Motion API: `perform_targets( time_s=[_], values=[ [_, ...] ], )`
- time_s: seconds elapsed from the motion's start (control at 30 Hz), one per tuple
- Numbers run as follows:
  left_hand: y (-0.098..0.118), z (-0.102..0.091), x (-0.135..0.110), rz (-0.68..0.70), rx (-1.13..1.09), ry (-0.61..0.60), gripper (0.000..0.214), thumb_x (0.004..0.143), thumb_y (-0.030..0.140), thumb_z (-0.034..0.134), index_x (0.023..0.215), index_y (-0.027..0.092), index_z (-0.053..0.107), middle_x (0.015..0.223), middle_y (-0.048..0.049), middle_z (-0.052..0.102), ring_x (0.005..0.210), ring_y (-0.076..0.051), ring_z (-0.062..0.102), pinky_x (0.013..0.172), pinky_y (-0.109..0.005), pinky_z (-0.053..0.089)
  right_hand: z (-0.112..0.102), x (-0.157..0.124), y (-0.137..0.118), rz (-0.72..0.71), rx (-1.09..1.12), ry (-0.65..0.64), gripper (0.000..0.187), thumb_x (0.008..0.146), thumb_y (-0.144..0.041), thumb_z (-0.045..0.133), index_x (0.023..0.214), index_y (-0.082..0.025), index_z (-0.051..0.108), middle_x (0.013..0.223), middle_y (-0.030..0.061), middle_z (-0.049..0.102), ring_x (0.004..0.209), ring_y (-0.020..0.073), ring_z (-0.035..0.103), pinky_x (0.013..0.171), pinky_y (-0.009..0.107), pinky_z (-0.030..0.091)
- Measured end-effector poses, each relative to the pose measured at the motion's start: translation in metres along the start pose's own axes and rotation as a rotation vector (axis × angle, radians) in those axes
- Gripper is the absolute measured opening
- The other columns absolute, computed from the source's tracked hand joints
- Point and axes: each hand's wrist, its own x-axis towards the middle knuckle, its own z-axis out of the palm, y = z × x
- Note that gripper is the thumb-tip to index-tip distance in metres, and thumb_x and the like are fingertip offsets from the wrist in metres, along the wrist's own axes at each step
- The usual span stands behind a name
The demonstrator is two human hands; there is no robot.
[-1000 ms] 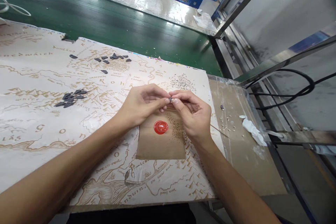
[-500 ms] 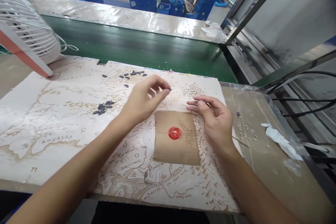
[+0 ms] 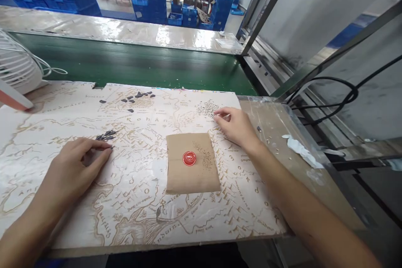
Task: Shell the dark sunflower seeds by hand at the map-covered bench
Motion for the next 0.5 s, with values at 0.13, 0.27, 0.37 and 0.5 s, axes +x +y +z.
perform_targets(
  time_s=[0.13,0.27,0.37,0.5],
  values=[
    [-0.005,0.0,0.001,0.052,0.13,0.126,0.025,0.104,0.048,0.057,0.109,0.029,0.071,0.105,-0.0112,0.07,0.112,-0.045,0.067,0.106,-0.063,0.053,0.014,0.008,-0.007,-0.052,-0.101,-0.035,0.021,0.097,-0.022,0.078,0.115,-0.021,0.088,0.107,0.01,0.08,0.097,0.0274,0.073,0.095,0.045,0.056],
    [0.007,0.004,0.012,0.034,0.198,0.172,0.027,0.103,0.047,0.059,0.11,0.025,0.073,0.106,-0.0134,0.072,0.112,-0.044,0.067,0.108,-0.061,0.056,0.022,0.013,-0.015,-0.05,-0.173,-0.033,0.03,0.101,-0.032,0.077,0.128,-0.021,0.085,0.119,0.0134,0.077,0.103,0.0312,0.073,0.092,0.046,0.055],
    [0.026,0.01,0.031,0.057,0.193,0.119,0.033,0.103,0.046,0.059,0.117,0.021,0.075,0.112,-0.0168,0.073,0.119,-0.044,0.065,0.11,-0.061,0.057,0.027,0.015,-0.019,-0.063,-0.218,-0.048,0.036,0.104,-0.037,0.076,0.136,-0.021,0.083,0.133,0.0155,0.072,0.106,0.0321,0.073,0.09,0.046,0.056],
    [0.053,0.023,0.069,0.026,0.299,0.055,0.048,0.108,0.041,0.048,0.139,0.015,0.074,0.129,-0.0259,0.07,0.127,-0.048,0.063,0.112,-0.064,0.054,0.035,0.018,-0.023,-0.115,-0.289,-0.077,0.034,0.108,-0.038,0.07,0.137,-0.023,0.082,0.138,0.0149,0.07,0.103,0.0297,0.073,0.084,0.044,0.054]
  ],
)
